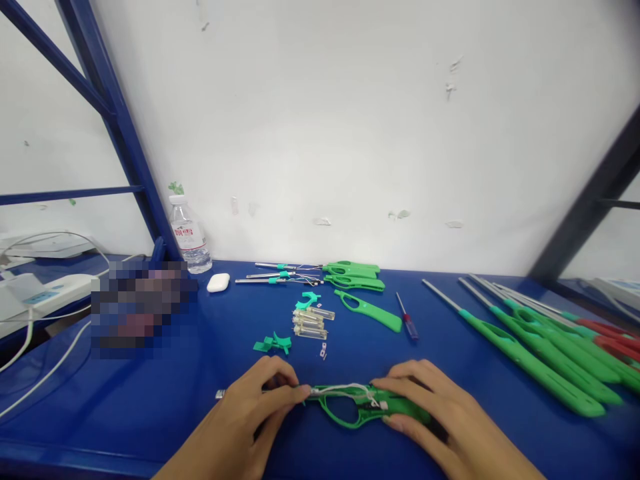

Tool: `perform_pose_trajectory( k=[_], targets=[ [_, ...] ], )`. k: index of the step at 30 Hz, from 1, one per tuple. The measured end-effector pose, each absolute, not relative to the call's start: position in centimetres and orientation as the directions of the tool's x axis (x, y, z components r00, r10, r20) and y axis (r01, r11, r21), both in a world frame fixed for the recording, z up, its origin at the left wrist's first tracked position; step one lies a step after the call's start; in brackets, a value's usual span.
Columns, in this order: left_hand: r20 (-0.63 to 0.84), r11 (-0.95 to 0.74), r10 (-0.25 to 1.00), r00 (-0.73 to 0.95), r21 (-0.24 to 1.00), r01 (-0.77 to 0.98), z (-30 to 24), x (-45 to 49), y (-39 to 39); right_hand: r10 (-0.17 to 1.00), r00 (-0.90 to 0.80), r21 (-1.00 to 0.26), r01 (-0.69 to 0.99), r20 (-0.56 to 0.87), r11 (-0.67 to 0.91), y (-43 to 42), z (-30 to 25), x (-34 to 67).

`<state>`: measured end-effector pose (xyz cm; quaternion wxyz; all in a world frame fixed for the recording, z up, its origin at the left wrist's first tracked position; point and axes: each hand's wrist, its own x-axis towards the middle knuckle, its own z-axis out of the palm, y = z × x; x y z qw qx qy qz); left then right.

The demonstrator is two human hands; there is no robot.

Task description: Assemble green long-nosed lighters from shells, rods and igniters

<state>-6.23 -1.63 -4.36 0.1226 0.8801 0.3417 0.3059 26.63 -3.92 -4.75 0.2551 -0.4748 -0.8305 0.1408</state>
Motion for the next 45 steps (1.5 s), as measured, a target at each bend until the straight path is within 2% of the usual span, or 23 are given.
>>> perform_pose_trajectory(
  k=[5, 11, 23, 26, 30, 33, 36, 45],
  targets=[
    [0.459, -0.738, 0.674, 0.579, 0.394, 0.547, -4.2, -6.1, -1.9, 0.858, -0.394, -0.491, 0.705, 0.329, 0.512, -4.1, -4.7, 26.5],
    [0.493, -0.762, 0.644, 0.585, 0.348, 0.546, -4.3, -6.1, -1.8, 0.823, -0.45, -0.445, 0.693, 0.347, 0.567, -4.4, -4.2, 26.3],
    [0.461, -0.761, 0.646, 0.608, 0.336, 0.554, -4.2, -5.9, -2.0, 0.79, -0.488, -0.421, 0.67, 0.371, 0.611, -4.3, -4.1, 26.2],
    [0.562, -0.767, 0.625, 0.543, 0.307, 0.564, -3.8, -5.9, -1.9, 0.785, -0.489, -0.41, 0.672, 0.379, 0.617, -4.4, -4.1, 26.3],
    [0.723, -0.705, 0.594, 0.353, 0.256, 0.661, -3.6, -6.9, -0.6, 0.783, -0.489, -0.422, 0.661, 0.384, 0.621, -4.5, -3.9, 26.3],
    [0.678, -0.579, 0.673, 0.295, 0.236, 0.78, -4.0, -8.3, 1.2, 0.788, -0.482, -0.441, 0.654, 0.382, 0.614, -4.3, -3.9, 26.3],
    [0.602, -0.515, 0.75, 0.273, 0.274, 0.812, -4.2, -9.2, 2.5, 0.795, -0.475, -0.453, 0.654, 0.378, 0.606, -4.3, -4.0, 26.3],
    [0.638, -0.51, 0.744, 0.197, 0.353, 0.785, -2.7, -8.7, 1.3, 0.814, -0.457, -0.479, 0.658, 0.36, 0.581, -4.5, -4.1, 26.1]
  ],
)
